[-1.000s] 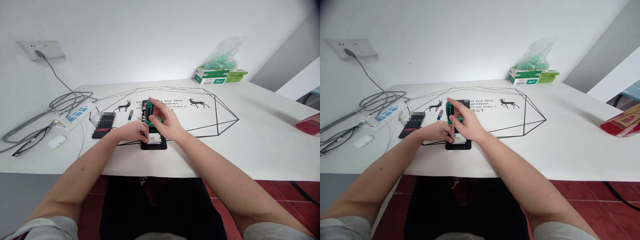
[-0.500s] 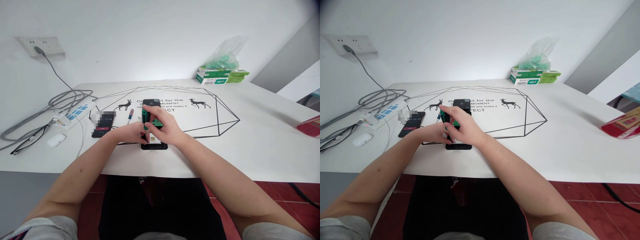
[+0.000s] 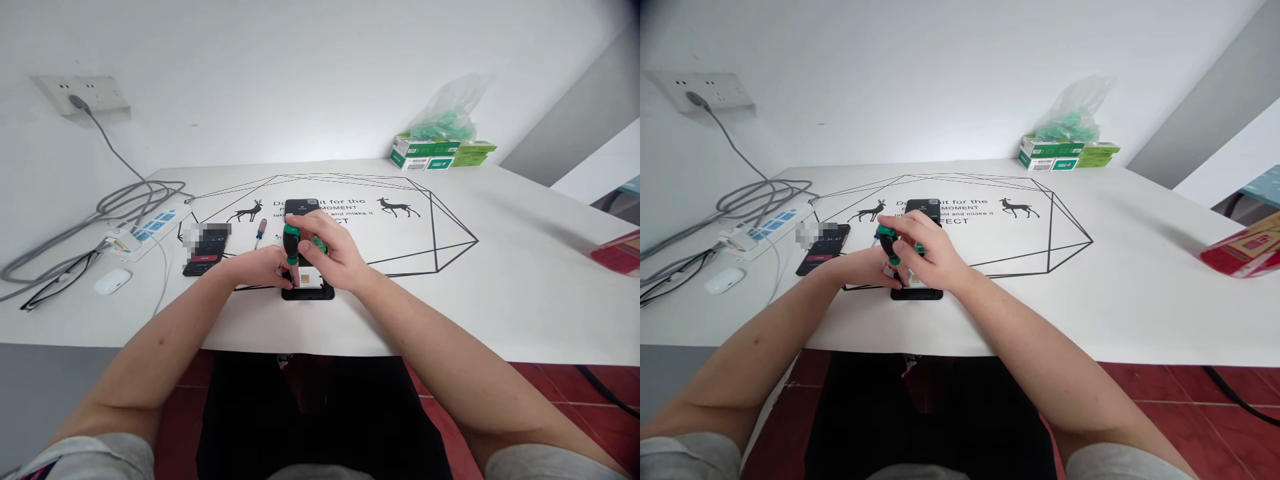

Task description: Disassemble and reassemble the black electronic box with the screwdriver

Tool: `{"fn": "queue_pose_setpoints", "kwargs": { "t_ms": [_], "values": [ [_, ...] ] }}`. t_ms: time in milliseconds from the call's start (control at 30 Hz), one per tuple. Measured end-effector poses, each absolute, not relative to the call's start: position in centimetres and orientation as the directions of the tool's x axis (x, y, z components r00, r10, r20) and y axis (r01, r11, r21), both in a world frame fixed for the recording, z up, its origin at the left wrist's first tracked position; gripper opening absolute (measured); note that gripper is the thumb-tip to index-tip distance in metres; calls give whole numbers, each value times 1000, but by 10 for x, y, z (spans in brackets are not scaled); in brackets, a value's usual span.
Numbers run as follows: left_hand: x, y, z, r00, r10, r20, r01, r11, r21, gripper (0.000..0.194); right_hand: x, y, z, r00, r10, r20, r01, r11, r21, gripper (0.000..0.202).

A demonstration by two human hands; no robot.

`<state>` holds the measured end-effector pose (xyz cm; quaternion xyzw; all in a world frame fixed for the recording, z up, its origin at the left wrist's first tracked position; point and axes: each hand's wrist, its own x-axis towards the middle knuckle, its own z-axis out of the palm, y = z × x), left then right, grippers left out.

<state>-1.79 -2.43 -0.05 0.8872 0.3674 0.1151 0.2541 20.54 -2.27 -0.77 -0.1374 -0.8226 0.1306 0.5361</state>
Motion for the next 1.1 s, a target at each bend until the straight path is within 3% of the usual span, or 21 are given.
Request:
{"fn": "queue_pose_setpoints", "kwargs": {
  "t_ms": [100, 200, 333, 433, 567, 700, 933, 1100],
  "values": [
    [-20, -23, 1, 781, 620, -74, 530, -596, 603, 20, 206, -23, -6, -375, 373, 849, 46, 922, -385, 36],
    [-21, -21, 1, 770, 638, 3, 516, -626, 585, 21, 205, -24, -6, -346, 433, 832, -12, 885, -466, 29],
    [-21, -14, -5, 701, 698, 145, 557, -663, 500, 22, 202, -27, -8, -357, 579, 733, -175, 729, -661, 28],
    [-22, -6, -12, 583, 774, 247, 681, -631, 371, 23, 201, -28, -10, -370, 606, 705, -251, 665, -703, 34],
    [-29, 9, -20, 476, 824, 308, 807, -548, 219, 19, 202, -27, -11, -344, 612, 712, -139, 717, -683, 41],
    [-34, 16, -25, 349, 883, 314, 904, -405, 134, 21, 204, -27, -9, -313, 529, 789, -82, 813, -577, 31],
    [-31, 16, -25, 230, 943, 242, 965, -254, 73, 26, 210, -23, -3, -319, 403, 858, 51, 911, -409, 32],
    [-31, 15, -25, 207, 951, 229, 973, -224, 49, 31, 212, -20, -5, -316, 441, 840, 62, 893, -445, 37]
  ]
}}
